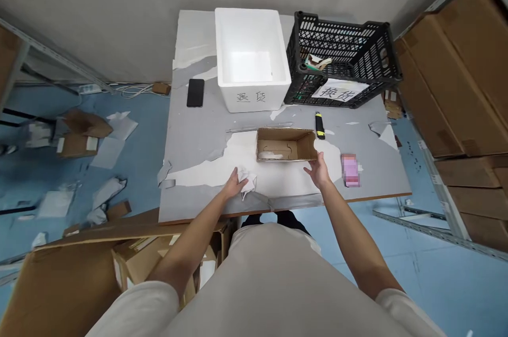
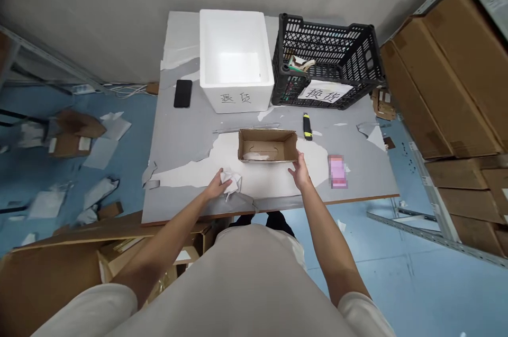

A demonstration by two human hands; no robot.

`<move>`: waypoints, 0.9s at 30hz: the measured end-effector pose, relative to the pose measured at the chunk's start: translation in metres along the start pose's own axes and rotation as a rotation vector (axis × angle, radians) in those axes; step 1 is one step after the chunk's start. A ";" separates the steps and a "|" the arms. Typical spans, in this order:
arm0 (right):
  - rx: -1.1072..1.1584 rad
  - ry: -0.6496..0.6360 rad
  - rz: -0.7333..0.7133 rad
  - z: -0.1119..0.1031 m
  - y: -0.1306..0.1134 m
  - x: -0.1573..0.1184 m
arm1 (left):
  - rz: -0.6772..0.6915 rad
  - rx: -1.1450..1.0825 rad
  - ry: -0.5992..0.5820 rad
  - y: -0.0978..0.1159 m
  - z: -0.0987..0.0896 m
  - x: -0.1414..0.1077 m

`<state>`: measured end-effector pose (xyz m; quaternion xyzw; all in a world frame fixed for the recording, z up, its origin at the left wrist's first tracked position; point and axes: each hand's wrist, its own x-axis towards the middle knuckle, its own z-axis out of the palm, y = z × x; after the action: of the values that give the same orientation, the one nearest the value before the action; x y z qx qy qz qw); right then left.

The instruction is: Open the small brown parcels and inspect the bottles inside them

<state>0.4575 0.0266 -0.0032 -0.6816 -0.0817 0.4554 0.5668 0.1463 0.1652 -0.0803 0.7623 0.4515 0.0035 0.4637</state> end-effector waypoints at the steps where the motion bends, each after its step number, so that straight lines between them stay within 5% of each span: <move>1: -0.011 0.008 0.003 0.002 0.001 -0.002 | -0.013 -0.013 -0.026 0.007 0.009 0.005; 6: -0.032 0.036 -0.029 0.017 -0.003 -0.006 | -0.090 -0.075 0.046 0.036 0.032 0.014; 11: 0.064 0.025 -0.050 0.021 -0.011 -0.013 | -0.158 -0.254 0.292 0.055 -0.002 0.009; 16: 0.124 0.014 -0.044 0.003 -0.019 -0.038 | -0.289 -0.840 0.100 0.088 -0.019 -0.010; 19: 0.080 0.031 -0.115 -0.042 -0.026 -0.078 | -0.306 -0.921 0.024 0.121 -0.006 -0.038; 22: -0.031 0.193 -0.262 -0.121 -0.029 -0.144 | -0.227 -0.944 -0.182 0.167 0.027 -0.074; 25: -0.053 0.454 -0.275 -0.217 -0.024 -0.220 | -0.149 -0.953 -0.474 0.221 0.088 -0.096; 27: -0.035 0.496 -0.205 -0.275 -0.013 -0.263 | -0.125 -0.915 -0.670 0.253 0.145 -0.099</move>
<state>0.5087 -0.3258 0.1313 -0.7703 -0.0169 0.2131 0.6008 0.3228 -0.0458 0.0580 0.4152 0.2765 -0.0704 0.8638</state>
